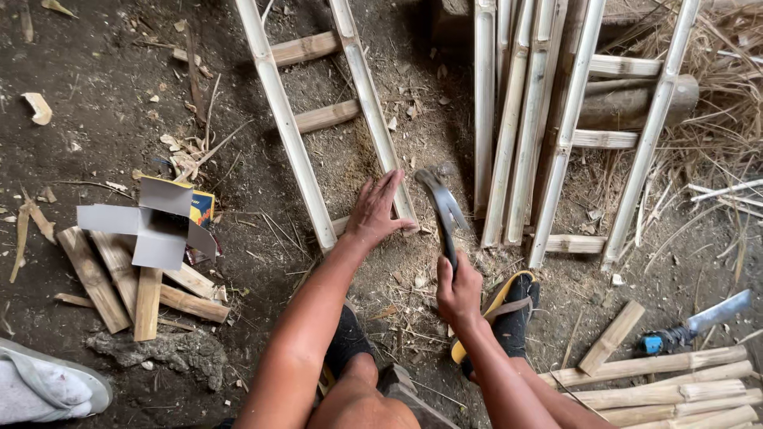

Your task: The person assembles a bamboo ladder by nailing split bamboo poles to horizontal rungs. They use a hammer to drive nails into the joints, flip the ladder to work on both sides, and stack the finished unit with others.

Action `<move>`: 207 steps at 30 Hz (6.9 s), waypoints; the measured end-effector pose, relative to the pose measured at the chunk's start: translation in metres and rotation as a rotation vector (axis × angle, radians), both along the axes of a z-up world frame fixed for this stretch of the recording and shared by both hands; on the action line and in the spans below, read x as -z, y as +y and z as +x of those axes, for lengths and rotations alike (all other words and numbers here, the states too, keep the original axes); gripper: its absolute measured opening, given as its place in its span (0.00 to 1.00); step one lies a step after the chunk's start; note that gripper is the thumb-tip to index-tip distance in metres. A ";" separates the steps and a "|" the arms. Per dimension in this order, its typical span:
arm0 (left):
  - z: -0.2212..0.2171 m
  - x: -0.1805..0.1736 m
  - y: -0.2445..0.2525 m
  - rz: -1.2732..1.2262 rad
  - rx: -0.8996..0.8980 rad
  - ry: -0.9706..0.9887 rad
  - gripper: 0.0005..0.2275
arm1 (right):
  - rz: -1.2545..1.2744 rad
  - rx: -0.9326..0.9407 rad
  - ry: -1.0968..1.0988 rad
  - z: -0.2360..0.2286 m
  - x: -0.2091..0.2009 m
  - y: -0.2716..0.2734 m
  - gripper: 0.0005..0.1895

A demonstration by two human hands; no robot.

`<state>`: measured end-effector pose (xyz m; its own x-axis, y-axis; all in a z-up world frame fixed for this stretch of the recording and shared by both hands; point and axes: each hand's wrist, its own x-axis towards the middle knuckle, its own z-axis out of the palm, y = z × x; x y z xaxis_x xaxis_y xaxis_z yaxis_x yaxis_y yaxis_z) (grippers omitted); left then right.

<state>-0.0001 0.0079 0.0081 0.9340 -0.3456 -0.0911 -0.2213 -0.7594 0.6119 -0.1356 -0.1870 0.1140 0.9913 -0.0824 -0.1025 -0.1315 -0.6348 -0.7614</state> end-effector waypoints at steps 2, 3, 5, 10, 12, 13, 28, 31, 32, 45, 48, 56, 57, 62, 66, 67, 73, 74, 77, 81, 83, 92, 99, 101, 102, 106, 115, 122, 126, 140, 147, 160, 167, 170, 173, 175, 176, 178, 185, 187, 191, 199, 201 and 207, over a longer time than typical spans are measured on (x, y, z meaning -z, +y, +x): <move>0.005 -0.003 -0.004 0.035 -0.001 0.057 0.63 | 0.094 -0.064 -0.176 -0.007 0.009 -0.006 0.20; 0.006 -0.006 -0.004 0.041 -0.009 0.081 0.62 | 0.135 -0.086 -0.155 -0.008 0.015 -0.007 0.21; 0.004 -0.013 -0.004 0.056 -0.020 0.132 0.62 | 0.058 -0.082 0.019 -0.011 0.021 -0.008 0.22; 0.001 -0.035 0.003 -0.017 0.012 -0.018 0.56 | -0.038 0.089 0.435 0.008 0.017 0.005 0.24; -0.008 -0.042 0.008 -0.088 -0.019 -0.074 0.48 | 0.025 0.082 0.268 -0.001 0.005 0.020 0.22; -0.010 -0.048 0.017 -0.123 -0.070 -0.163 0.41 | 0.062 0.061 0.169 0.005 -0.001 0.030 0.21; -0.079 -0.062 0.307 0.183 -1.145 -0.172 0.09 | 0.196 -0.577 0.303 0.038 -0.040 0.231 0.25; -0.062 -0.041 0.324 0.452 -0.938 0.011 0.14 | 0.197 -0.547 0.524 0.038 -0.037 0.243 0.23; -0.058 -0.037 0.322 0.513 -0.863 0.077 0.15 | 0.187 -0.555 0.514 0.038 -0.037 0.243 0.23; -0.050 -0.081 0.285 0.325 -1.083 -0.007 0.14 | 0.306 -0.376 0.451 0.048 -0.057 0.217 0.22; -0.031 -0.101 0.258 -0.017 -0.915 0.137 0.06 | 0.293 -0.306 0.448 0.058 -0.052 0.203 0.20; 0.070 -0.062 0.188 -0.358 -0.868 -0.073 0.05 | 0.146 -0.248 0.490 0.127 -0.021 0.180 0.19; 0.075 -0.050 0.182 -0.350 -0.909 -0.131 0.05 | 0.118 -0.252 0.488 0.135 -0.015 0.179 0.19; 0.102 -0.001 0.166 -0.212 -0.927 -0.465 0.04 | 0.002 -0.275 0.442 0.164 0.004 0.180 0.19; 0.101 0.024 0.164 -0.373 -0.961 -0.306 0.04 | 0.036 -0.252 0.428 0.156 0.009 0.177 0.20; 0.100 0.028 0.164 -0.440 -0.978 -0.265 0.04 | 0.052 -0.241 0.422 0.152 0.009 0.176 0.20; 0.103 0.034 0.163 -0.405 -0.977 -0.379 0.02 | 0.145 -0.358 0.130 0.143 -0.003 0.186 0.19; 0.101 0.034 0.163 -0.372 -0.964 -0.368 0.02 | 0.116 -0.352 0.176 0.144 -0.005 0.189 0.19; 0.101 0.029 0.163 -0.324 -0.971 -0.394 0.02 | 0.039 -0.311 0.352 0.159 -0.012 0.203 0.18; 0.103 0.016 0.167 -0.475 -1.004 -0.229 0.02 | 0.044 -0.242 0.411 0.171 -0.023 0.205 0.19; 0.101 0.007 0.174 -0.563 -0.954 -0.048 0.08 | 0.071 -0.260 0.283 0.163 -0.032 0.194 0.19; 0.098 -0.018 0.189 -0.016 -0.927 0.282 0.47 | 0.303 -0.302 0.118 0.153 -0.015 0.205 0.19; 0.099 -0.023 0.184 0.028 -0.977 0.244 0.44 | 0.370 -0.271 0.040 0.153 0.000 0.202 0.20; 0.097 -0.017 0.184 0.006 -0.974 0.182 0.44 | 0.493 -0.318 -0.153 0.139 0.003 0.197 0.20; 0.095 -0.016 0.185 0.028 -0.966 0.206 0.44 | 0.514 -0.330 -0.207 0.140 0.005 0.200 0.20; 0.094 -0.021 0.181 0.071 -0.955 0.260 0.40 | 0.029 -0.232 0.505 0.164 0.018 0.211 0.22; 0.099 -0.025 0.182 0.081 -0.974 0.162 0.38 | 0.697 -0.332 -0.199 0.149 0.019 0.213 0.18; 0.098 -0.028 0.176 0.140 -0.998 0.180 0.38 | 0.126 -0.260 0.244 0.162 0.042 0.201 0.19; 0.101 -0.032 0.177 0.105 -0.977 0.186 0.38 | 0.277 -0.333 -0.068 0.156 0.045 0.201 0.20; 0.092 -0.041 0.175 0.107 -1.000 0.162 0.39 | -0.036 -0.329 0.324 0.171 0.049 0.198 0.27; 0.023 -0.068 0.161 -0.216 -0.945 -0.512 0.20 | 0.135 -0.258 0.405 0.135 -0.011 0.204 0.25; -0.067 -0.062 0.315 0.550 -1.053 0.107 0.06 | 0.145 -0.645 0.481 0.063 -0.029 0.252 0.28; -0.072 -0.033 0.316 0.533 -1.044 0.109 0.05 | 0.092 -0.635 0.463 0.063 -0.030 0.250 0.29; -0.068 -0.026 0.314 0.494 -1.098 0.139 0.04 | 0.089 -0.626 0.461 0.065 -0.032 0.249 0.29; -0.061 -0.032 0.316 0.517 -1.051 0.196 0.04 | 0.091 -0.633 0.478 0.062 -0.037 0.254 0.28; -0.059 -0.043 0.316 0.563 -1.039 0.182 0.03 | 0.109 -0.645 0.482 0.060 -0.041 0.259 0.28; -0.059 -0.050 0.313 0.508 -1.074 0.185 0.04 | 0.112 -0.652 0.514 0.061 -0.043 0.260 0.28; -0.060 -0.062 0.305 0.437 -1.132 0.127 0.06 | 0.110 -0.661 0.580 0.062 -0.044 0.259 0.26; -0.058 -0.112 0.276 0.255 -1.121 -0.219 0.07 | 0.215 -0.546 0.428 0.066 -0.042 0.228 0.27; -0.040 -0.123 0.257 0.103 -1.051 -0.339 0.06 | 0.349 -0.365 0.568 0.071 -0.039 0.212 0.24; 0.021 -0.129 0.191 -0.150 -0.805 -0.157 0.06 | 0.360 -0.108 0.542 0.100 -0.031 0.168 0.21; 0.133 -0.069 0.076 -0.332 -0.485 -0.490 0.07 | 0.377 0.180 0.410 0.163 -0.002 0.081 0.18; 0.151 -0.047 0.063 -0.350 -0.522 -0.349 0.06 | 0.369 0.182 0.417 0.166 0.014 0.066 0.19; 0.193 -0.012 0.049 -0.351 -0.604 -0.384 0.04 | 0.358 0.140 0.558 0.183 0.051 0.052 0.23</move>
